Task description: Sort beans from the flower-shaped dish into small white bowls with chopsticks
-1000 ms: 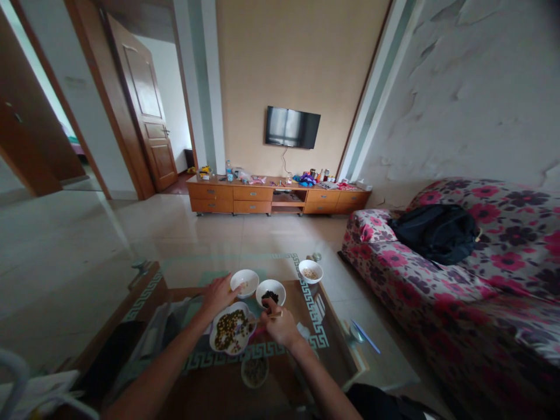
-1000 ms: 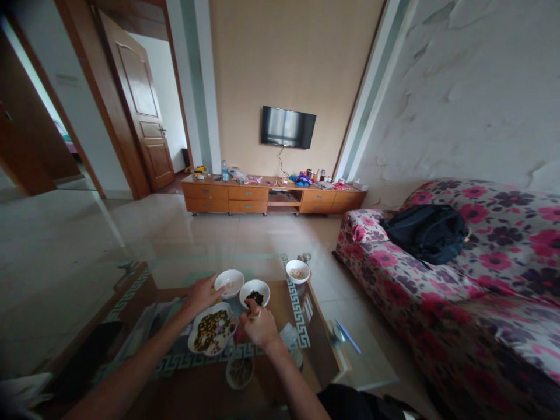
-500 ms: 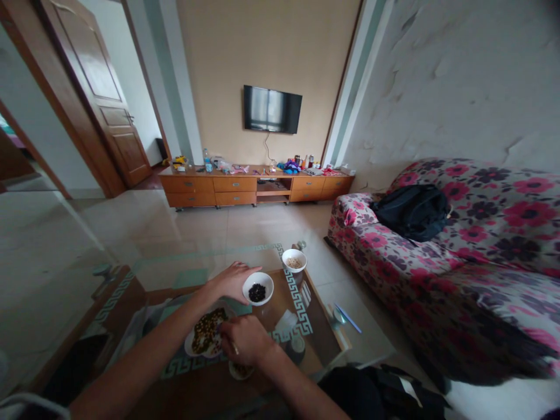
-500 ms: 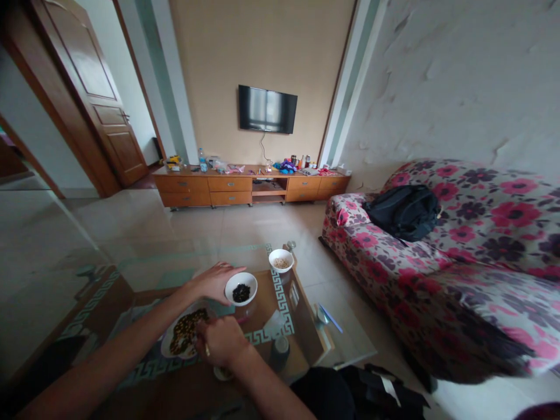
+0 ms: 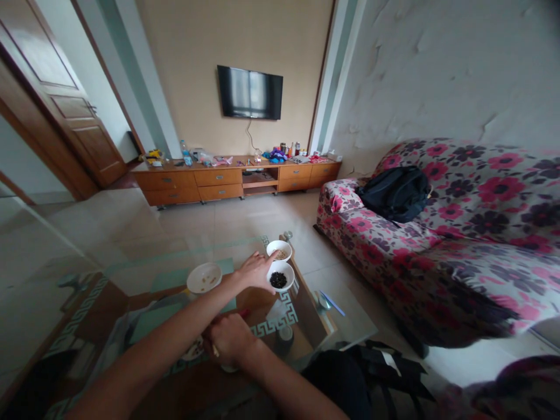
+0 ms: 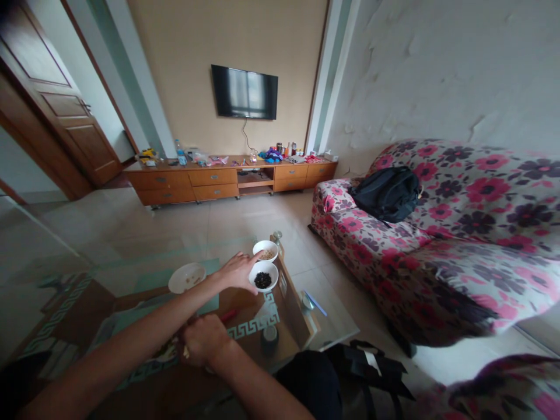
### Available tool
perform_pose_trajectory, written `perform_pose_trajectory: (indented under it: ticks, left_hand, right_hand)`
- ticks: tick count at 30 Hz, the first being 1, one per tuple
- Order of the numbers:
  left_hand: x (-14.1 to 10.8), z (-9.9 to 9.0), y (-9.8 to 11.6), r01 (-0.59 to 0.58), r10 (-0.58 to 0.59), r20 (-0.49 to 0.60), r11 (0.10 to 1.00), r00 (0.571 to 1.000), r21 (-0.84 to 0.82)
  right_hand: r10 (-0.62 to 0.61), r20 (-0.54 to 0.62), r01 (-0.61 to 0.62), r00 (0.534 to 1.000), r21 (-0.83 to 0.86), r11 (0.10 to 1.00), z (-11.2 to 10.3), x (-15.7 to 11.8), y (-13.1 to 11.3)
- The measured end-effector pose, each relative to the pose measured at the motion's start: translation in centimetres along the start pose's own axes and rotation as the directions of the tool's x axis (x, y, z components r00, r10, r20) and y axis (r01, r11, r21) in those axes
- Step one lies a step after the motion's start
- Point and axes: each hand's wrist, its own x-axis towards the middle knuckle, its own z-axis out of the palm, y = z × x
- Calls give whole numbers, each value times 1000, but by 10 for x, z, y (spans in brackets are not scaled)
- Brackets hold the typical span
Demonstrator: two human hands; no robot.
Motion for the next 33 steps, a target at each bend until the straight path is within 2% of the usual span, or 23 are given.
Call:
perform_pose_trajectory:
  ticks: [2, 5, 6, 8, 11, 13, 16, 18, 20, 22, 25, 30, 33]
  left_hand:
    - [6, -1, 9, 5, -5, -21, 1000, 1000, -10]
    - [8, -5, 15, 46, -46, 7, 999, 999, -4]
    - [4, -8, 13, 57, -57, 10, 998, 998, -4]
    - [-11, -16, 3, 74, -77, -50, 996, 996, -58]
    - [-59, -28, -27, 129, -164, -206, 976, 965, -174]
    - [-100, -31, -52, 226, -271, -255, 955, 928, -195]
    - [-159, -24, -86, 429, -475, -261, 877, 840, -215]
    - [-187, -12, -105, 525, -580, -225, 810, 783, -263]
    - [-204, 2, -118, 552, -624, -169, 765, 763, -331]
    - [-211, 14, -124, 533, -621, -131, 747, 773, -396]
    - [-213, 25, -123, 495, -608, -137, 741, 782, -454]
    - [-206, 30, -109, 481, -609, -173, 744, 774, -464]
    - [-199, 31, -101, 511, -644, -177, 720, 744, -469]
  right_hand:
    - [29, 36, -29, 999, 13, 999, -2, 0, 2]
    - [89, 85, -94, 992, 50, 994, -8, -4, 5]
    - [119, 82, -126, 989, 75, 989, -10, -6, 7]
    - [192, 52, -198, 980, 135, 971, -14, -10, 11]
    - [292, 1, -287, 956, 203, 936, -17, -12, 20]
    - [392, -16, -356, 920, 384, 852, -17, -10, 29]
    - [486, -17, -385, 874, 587, 712, -16, -6, 40]
    - [503, -18, -392, 864, 606, 693, -17, -4, 45]
    - [502, -20, -386, 864, 613, 689, -19, -4, 47]
    - [485, -23, -364, 874, 629, 687, -21, -6, 48]
    - [435, -29, -312, 900, 655, 688, -24, -10, 46]
    - [347, -62, -189, 936, 742, 643, -23, -13, 47]
    - [274, -125, -96, 954, 735, 671, -22, -13, 52]
